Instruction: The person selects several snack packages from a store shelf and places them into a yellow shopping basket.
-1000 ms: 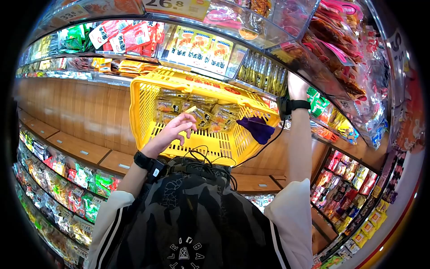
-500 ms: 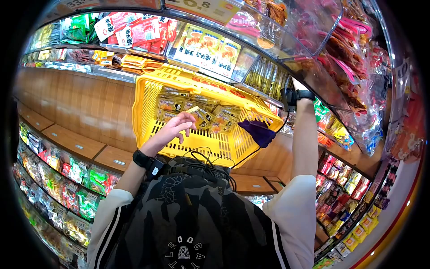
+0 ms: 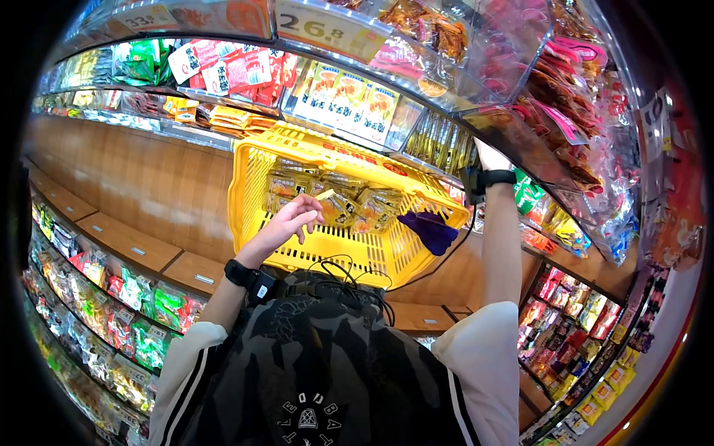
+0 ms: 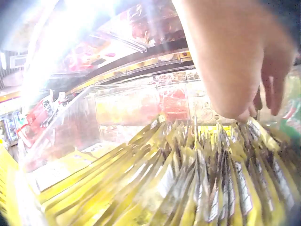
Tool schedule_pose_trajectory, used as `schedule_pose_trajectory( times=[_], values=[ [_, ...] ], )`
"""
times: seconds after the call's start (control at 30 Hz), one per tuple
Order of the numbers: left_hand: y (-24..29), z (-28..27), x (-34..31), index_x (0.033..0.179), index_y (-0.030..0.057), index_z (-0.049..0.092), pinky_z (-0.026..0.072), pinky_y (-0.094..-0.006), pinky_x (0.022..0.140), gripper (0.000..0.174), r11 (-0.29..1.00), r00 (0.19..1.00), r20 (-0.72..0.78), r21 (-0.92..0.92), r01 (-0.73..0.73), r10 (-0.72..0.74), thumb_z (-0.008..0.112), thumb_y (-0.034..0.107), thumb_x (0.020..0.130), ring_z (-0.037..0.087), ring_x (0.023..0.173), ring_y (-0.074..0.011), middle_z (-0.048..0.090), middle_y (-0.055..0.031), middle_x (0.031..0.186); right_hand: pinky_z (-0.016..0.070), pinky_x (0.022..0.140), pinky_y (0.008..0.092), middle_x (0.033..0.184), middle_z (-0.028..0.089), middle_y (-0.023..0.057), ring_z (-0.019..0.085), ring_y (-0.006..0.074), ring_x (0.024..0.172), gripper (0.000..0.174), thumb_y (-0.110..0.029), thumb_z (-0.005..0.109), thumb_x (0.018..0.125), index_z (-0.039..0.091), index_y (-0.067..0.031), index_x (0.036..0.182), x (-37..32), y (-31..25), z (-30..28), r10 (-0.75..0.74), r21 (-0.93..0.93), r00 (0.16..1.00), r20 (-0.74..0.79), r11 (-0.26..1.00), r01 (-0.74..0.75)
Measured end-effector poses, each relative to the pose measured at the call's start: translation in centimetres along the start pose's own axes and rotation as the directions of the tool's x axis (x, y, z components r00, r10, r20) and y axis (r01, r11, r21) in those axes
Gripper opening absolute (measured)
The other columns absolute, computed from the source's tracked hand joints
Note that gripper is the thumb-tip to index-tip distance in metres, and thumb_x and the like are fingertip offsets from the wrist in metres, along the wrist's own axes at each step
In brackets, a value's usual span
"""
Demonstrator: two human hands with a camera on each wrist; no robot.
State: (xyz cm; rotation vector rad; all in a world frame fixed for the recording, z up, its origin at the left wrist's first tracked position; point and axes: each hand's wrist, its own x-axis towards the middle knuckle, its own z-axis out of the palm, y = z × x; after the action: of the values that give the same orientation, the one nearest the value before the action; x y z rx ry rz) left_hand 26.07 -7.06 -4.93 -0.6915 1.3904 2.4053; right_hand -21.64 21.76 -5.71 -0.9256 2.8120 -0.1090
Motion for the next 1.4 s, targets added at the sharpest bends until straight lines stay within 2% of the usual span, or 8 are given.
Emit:
schedule_pose_trajectory(
  times=[0.07, 0.2, 0.27, 0.4, 0.6, 0.67, 0.8, 1.4],
  values=[
    [0.1, -0.5, -0.4, 0.120, 0.0064, 0.053, 0.0505, -0.0219, 0.063, 0.022, 1.000, 1.000, -0.008, 0.016, -0.026, 0.027, 0.054, 0.020, 0.103, 0.059, 0.082, -0.0079, 0.063, -0.0048, 0.106, 0.0337, 0.116, 0.0432, 0.143, 0.058, 0.0136, 0.048, 0.0321, 0.137, 0.057, -0.047, 0.053, 0.097, 0.056, -0.0096, 0.140, -3.1, -13.0, -8.3, 0.380, -0.138, 0.893, 0.241, 0.924, -0.356],
    [1.6, -1.4, -1.7, 0.120, 0.0054, 0.053, 0.0506, -0.0222, 0.069, 0.020, 0.993, 0.991, -0.072, 0.061, -0.104, 0.108, 0.053, 0.016, 0.104, 0.059, 0.082, -0.0084, 0.063, -0.0061, 0.107, 0.0469, 0.103, 0.0443, 0.124, 0.069, 0.0188, 0.062, 0.0335, 0.120, 0.054, -0.050, 0.063, 0.088, 0.070, -0.0085, 0.121, -3.8, -8.0, -4.1, 0.160, 0.216, 0.986, -0.053, 0.966, -0.145],
    [2.3, -2.1, -2.4, 0.120, 0.0053, 0.053, 0.0493, -0.0227, 0.069, 0.021, 0.982, 0.976, -0.116, 0.063, -0.179, 0.185, 0.055, 0.017, 0.103, 0.059, 0.081, -0.0087, 0.063, -0.0057, 0.104, 0.0282, 0.121, 0.0357, 0.152, 0.049, 0.0091, 0.043, 0.0225, 0.139, 0.068, -0.050, 0.047, 0.101, 0.040, -0.0075, 0.153, -0.9, -1.7, 2.2, 0.174, 0.773, 0.956, 0.234, 0.563, -0.292],
    [4.0, -3.7, -4.1, 0.114, 0.0035, 0.054, 0.0505, -0.0245, 0.076, 0.013, 0.913, 0.899, -0.241, 0.280, -0.296, 0.365, 0.053, 0.011, 0.103, 0.060, 0.085, -0.0110, 0.063, -0.0059, 0.103, 0.0411, 0.111, 0.0403, 0.137, 0.062, 0.0156, 0.057, 0.0276, 0.124, 0.048, -0.038, 0.046, 0.102, 0.058, -0.0077, 0.137, 1.6, 1.9, 7.2, -0.222, -0.104, 0.970, 0.102, 0.967, 0.232],
    [2.6, -6.3, -4.6, 0.133, 0.0005, 0.046, 0.0453, -0.0336, 0.098, 0.038, 0.218, 0.352, -0.215, 0.975, 0.032, 0.911, 0.057, 0.010, 0.098, 0.059, 0.105, -0.0285, 0.059, -0.0111, 0.116, 0.0556, 0.067, 0.0328, 0.079, 0.070, 0.0163, 0.073, 0.0210, 0.074, 0.027, -0.022, 0.057, 0.101, 0.067, -0.0012, 0.114, -15.7, -13.1, -8.4, 0.051, 0.655, 0.976, -0.211, 0.749, 0.102],
    [0.2, -8.6, -3.3, 0.136, 0.0000, 0.043, 0.0454, -0.0377, 0.100, 0.043, 0.184, 0.386, -0.172, 0.983, 0.006, 0.906, 0.058, 0.011, 0.098, 0.058, 0.111, -0.0333, 0.060, -0.0158, 0.119, 0.0558, 0.064, 0.0281, 0.080, 0.072, 0.0118, 0.074, 0.0176, 0.073, 0.026, -0.017, 0.054, 0.103, 0.065, -0.0008, 0.120, -21.3, -15.4, -9.5, 0.156, 0.908, 0.959, -0.235, 0.387, 0.160],
    [-0.3, -7.3, -3.3, 0.137, -0.0014, 0.039, 0.0505, -0.0442, 0.092, 0.045, 0.600, 0.686, -0.375, 0.792, -0.113, 0.624, 0.057, 0.014, 0.100, 0.064, 0.112, -0.0403, 0.066, -0.0247, 0.116, 0.0563, 0.077, 0.0364, 0.098, 0.070, 0.0185, 0.072, 0.0270, 0.090, 0.031, -0.016, 0.063, 0.098, 0.061, 0.0020, 0.123, -27.0, -14.6, -3.6, 0.424, 0.771, 0.792, -0.440, 0.631, 0.091],
    [-2.0, -9.0, -2.0, 0.135, 0.0009, 0.041, 0.0519, -0.0413, 0.088, 0.041, 0.659, 0.658, -0.382, 0.715, -0.233, 0.648, 0.058, 0.009, 0.099, 0.067, 0.107, -0.0359, 0.067, -0.0227, 0.116, 0.0530, 0.081, 0.0528, 0.097, 0.069, 0.0314, 0.067, 0.0474, 0.095, 0.059, -0.029, 0.067, 0.093, 0.046, 0.0037, 0.138, -30.2, -14.8, 7.2, 0.567, 0.764, 0.773, -0.284, 0.621, -0.175]
  ],
)
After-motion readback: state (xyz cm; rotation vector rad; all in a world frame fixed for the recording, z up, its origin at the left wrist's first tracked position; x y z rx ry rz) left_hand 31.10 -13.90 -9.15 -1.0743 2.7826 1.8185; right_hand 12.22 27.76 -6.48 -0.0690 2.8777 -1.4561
